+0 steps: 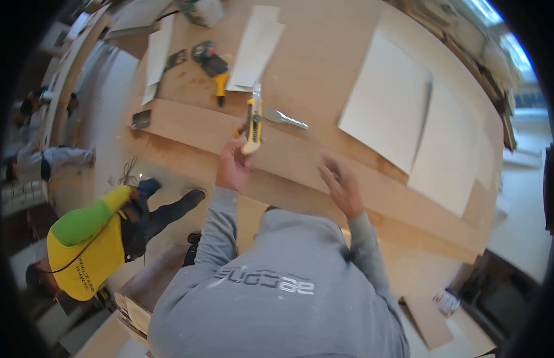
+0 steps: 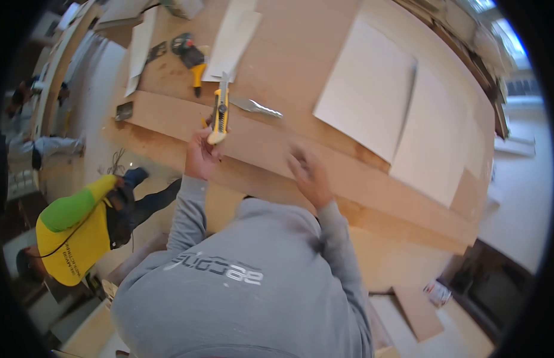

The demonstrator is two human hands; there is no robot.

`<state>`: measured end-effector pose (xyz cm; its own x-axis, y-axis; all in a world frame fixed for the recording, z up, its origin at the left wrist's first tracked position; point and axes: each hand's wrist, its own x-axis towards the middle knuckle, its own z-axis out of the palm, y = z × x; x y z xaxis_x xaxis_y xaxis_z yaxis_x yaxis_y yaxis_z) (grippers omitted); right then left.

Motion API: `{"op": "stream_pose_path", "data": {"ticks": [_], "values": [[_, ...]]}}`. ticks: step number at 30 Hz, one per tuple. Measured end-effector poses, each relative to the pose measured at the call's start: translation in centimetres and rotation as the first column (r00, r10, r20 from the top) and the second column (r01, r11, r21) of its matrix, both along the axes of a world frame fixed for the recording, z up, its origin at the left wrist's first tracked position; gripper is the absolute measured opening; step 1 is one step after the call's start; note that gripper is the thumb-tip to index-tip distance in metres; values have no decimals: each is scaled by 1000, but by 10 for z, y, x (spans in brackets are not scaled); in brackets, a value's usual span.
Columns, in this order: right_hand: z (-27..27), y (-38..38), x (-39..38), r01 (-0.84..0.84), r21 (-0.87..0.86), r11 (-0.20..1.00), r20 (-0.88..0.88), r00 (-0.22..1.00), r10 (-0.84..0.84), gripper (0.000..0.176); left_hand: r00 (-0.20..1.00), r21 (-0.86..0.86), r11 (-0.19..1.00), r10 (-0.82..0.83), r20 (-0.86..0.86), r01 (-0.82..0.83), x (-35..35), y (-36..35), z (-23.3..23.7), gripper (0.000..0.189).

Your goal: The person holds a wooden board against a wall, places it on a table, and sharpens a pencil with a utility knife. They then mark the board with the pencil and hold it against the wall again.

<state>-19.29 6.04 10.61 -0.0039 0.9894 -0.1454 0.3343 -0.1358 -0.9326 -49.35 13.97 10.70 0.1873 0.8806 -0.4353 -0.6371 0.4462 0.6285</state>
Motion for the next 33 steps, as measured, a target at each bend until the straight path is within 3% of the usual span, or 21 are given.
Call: {"op": "stream_pose_path", "data": {"ticks": [2,6,8,11,12,15,17,18,21,25,30,33], "values": [[35,13,-17,12,-19,1000,-332,943,-18,48,990,-18,992,-123,64,124,62,-36,36,59],[52,-4,7,47,-182,982,-762,625,-172,40,902,63,903,-428,49,425,130,-81,52,58],[52,-21,30,179,-149,972,-789,572,-226,33,862,50,862,-499,-85,504,149,-96,54,57],[57,-52,68,407,-154,900,-784,504,-362,26,846,33,851,-515,-137,524,176,-111,61,55],[59,-63,84,491,-162,856,-771,478,-420,24,846,39,849,-520,-117,527,186,-114,65,54],[50,-107,136,384,-31,923,-637,704,-314,27,790,22,819,-546,-278,574,219,-127,78,47],[57,-135,149,310,-2,951,-289,910,-297,27,770,28,792,-583,-257,609,235,-132,87,43],[62,-146,155,274,-8,962,-92,957,-274,26,758,32,776,-604,-247,629,244,-133,93,41],[84,-169,160,221,151,964,7,974,-224,34,664,33,691,-680,-311,722,270,-143,113,38],[94,-196,172,286,295,912,203,914,-352,33,525,35,540,-797,-300,841,302,-150,122,36],[107,-225,188,351,390,851,363,791,-492,32,415,81,414,-842,-344,907,334,-160,127,36],[106,-240,190,440,364,821,383,733,-563,31,332,52,342,-853,-403,938,342,-168,126,35]]}}
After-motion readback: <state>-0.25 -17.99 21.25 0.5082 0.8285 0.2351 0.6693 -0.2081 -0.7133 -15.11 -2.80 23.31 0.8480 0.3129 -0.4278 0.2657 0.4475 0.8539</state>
